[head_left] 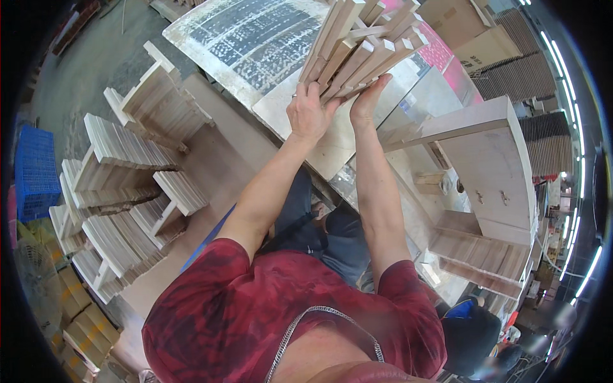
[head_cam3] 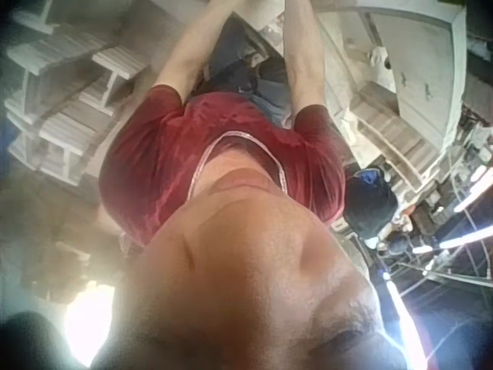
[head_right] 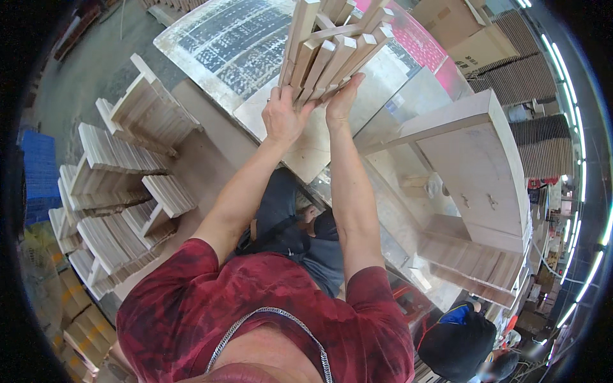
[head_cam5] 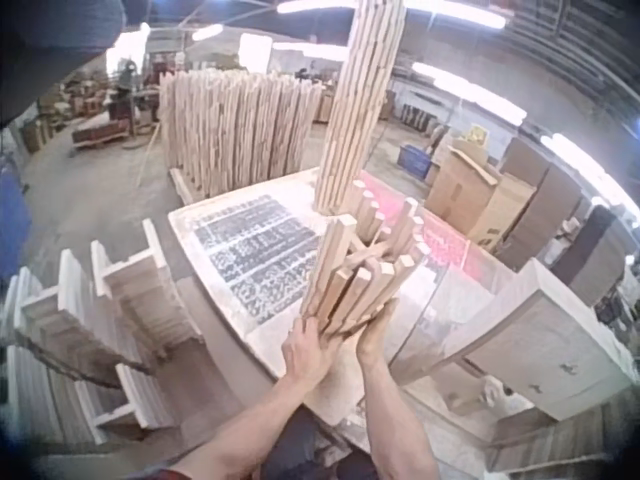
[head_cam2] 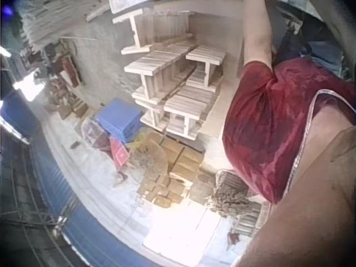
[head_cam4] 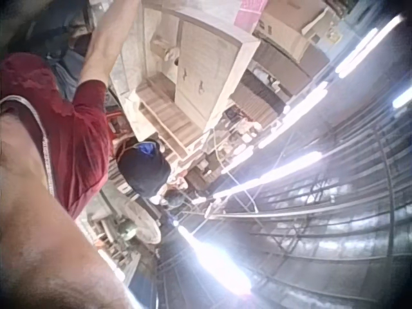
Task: Assembling wooden interlocking joints by hand and occasionally using a hammer in a furniture workshop.
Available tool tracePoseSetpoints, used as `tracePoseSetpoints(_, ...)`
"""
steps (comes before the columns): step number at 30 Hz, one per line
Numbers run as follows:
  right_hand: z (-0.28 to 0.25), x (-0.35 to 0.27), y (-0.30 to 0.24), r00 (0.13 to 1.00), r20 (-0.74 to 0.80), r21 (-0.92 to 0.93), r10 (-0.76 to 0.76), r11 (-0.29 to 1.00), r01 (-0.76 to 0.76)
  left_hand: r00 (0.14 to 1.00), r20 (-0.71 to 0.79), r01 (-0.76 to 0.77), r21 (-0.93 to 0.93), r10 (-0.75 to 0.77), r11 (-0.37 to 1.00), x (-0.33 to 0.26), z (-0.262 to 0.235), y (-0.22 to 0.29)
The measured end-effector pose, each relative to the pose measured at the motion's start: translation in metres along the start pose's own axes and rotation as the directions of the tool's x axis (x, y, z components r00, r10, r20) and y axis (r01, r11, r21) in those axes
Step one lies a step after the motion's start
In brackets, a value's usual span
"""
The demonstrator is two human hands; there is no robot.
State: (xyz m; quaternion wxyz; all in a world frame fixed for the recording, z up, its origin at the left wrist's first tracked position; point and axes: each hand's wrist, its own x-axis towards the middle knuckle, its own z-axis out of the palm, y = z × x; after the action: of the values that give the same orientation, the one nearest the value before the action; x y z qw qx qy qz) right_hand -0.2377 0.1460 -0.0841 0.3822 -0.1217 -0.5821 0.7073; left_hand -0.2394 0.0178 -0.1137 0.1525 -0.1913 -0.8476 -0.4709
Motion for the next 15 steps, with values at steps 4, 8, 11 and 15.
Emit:
tracePoseSetpoints(4, -0.014, 0.009, 0.017, 1.0, -0.026, -0.05, 0.007, 0.999, -0.008, 0.999, -0.012, -0.052, -0.014, 0.051, 0.999, 0.004, -0.002, -0.001)
tracePoseSetpoints(8, -0.013, 0.006, 0.017, 1.0, 0.011, -0.114, -0.016, 0.993, 0.017, 0.997, -0.026, -0.076, 0.006, 0.076, 0.997, 0.006, -0.01, -0.003)
tracePoseSetpoints(11, -0.014, 0.013, 0.013, 0.999, 0.024, 0.015, -0.026, 1.0, 0.026, 0.989, 0.15, -0.018, 0.016, 0.015, 1.0, 0.011, -0.024, -0.004)
tracePoseSetpoints(15, 0.002, -0.006, -0.003, 0.998, 0.032, 0.09, 0.059, 0.994, -0.062, 0.992, -0.05, -0.126, -0.191, 0.119, 0.973, 0.033, -0.029, -0.011)
